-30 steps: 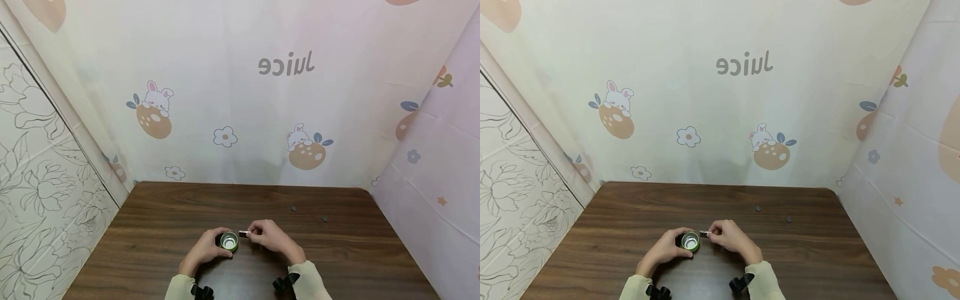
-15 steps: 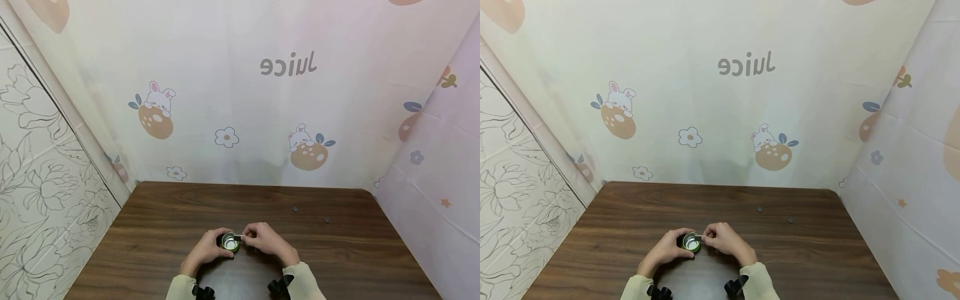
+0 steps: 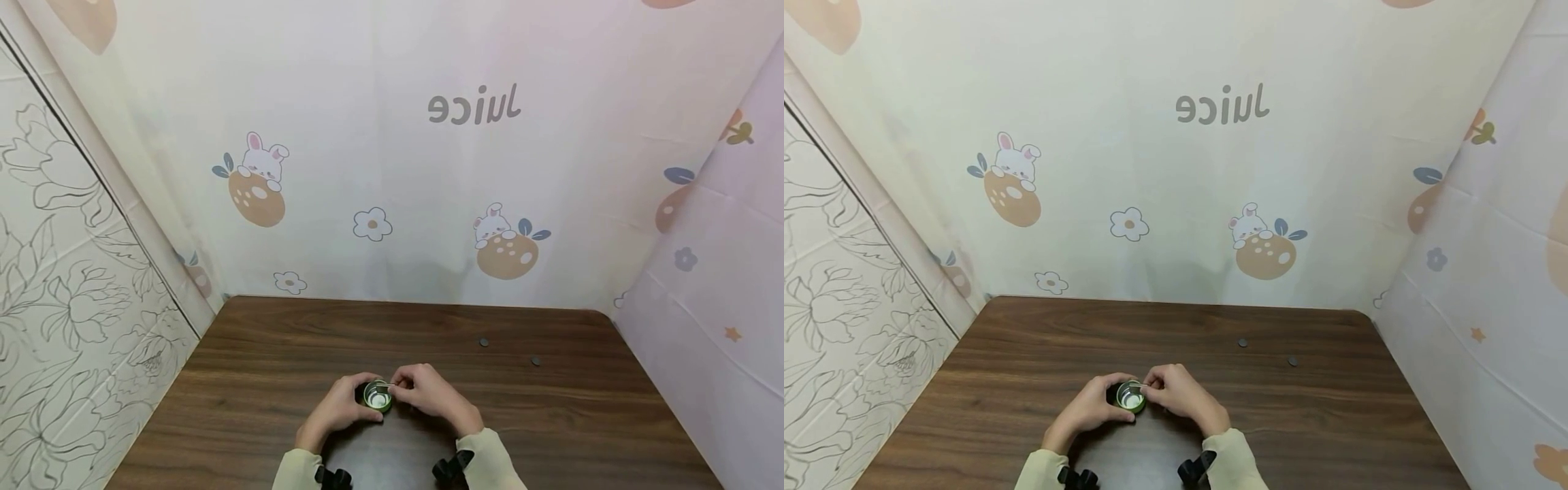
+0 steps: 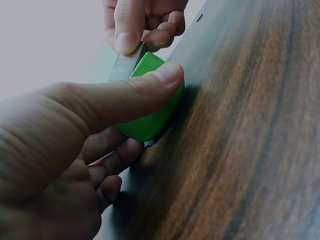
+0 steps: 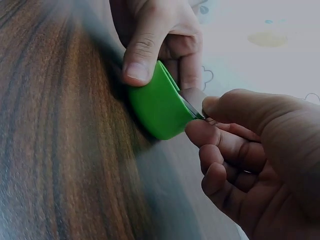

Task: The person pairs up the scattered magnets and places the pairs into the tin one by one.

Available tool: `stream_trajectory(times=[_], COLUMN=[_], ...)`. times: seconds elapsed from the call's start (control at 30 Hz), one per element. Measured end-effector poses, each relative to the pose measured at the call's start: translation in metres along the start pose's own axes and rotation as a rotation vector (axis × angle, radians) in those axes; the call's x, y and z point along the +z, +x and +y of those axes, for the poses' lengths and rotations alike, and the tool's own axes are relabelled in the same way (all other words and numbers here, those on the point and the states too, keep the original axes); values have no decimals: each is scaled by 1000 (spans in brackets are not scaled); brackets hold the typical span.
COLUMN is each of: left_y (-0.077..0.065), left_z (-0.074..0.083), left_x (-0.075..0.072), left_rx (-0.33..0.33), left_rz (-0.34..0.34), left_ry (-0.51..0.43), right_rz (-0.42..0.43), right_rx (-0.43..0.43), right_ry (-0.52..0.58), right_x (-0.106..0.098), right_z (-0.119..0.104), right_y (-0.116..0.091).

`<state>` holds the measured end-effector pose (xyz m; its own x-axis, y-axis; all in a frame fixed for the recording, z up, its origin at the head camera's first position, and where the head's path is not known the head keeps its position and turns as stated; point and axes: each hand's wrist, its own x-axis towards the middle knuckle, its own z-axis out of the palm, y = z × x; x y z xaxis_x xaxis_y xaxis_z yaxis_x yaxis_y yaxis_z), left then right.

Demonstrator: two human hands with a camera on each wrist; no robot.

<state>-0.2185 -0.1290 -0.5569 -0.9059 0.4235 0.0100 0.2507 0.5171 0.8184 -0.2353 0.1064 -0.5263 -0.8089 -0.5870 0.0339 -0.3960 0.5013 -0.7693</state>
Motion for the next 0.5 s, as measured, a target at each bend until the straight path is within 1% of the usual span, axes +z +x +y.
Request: stream_trajectory(times=[0.3, 0.5], left_y=[0, 0], left_z=[0, -1], left_x=[0, 0], left_rx=[-13, -1], left_rz=[-7, -1], left_ry=[-7, -7], right_rz=[10, -3], right_rx=[-38, -53], right_ry=[-17, -28], right_x=[4, 7], right_z=[-3, -4], right_y=[5, 8])
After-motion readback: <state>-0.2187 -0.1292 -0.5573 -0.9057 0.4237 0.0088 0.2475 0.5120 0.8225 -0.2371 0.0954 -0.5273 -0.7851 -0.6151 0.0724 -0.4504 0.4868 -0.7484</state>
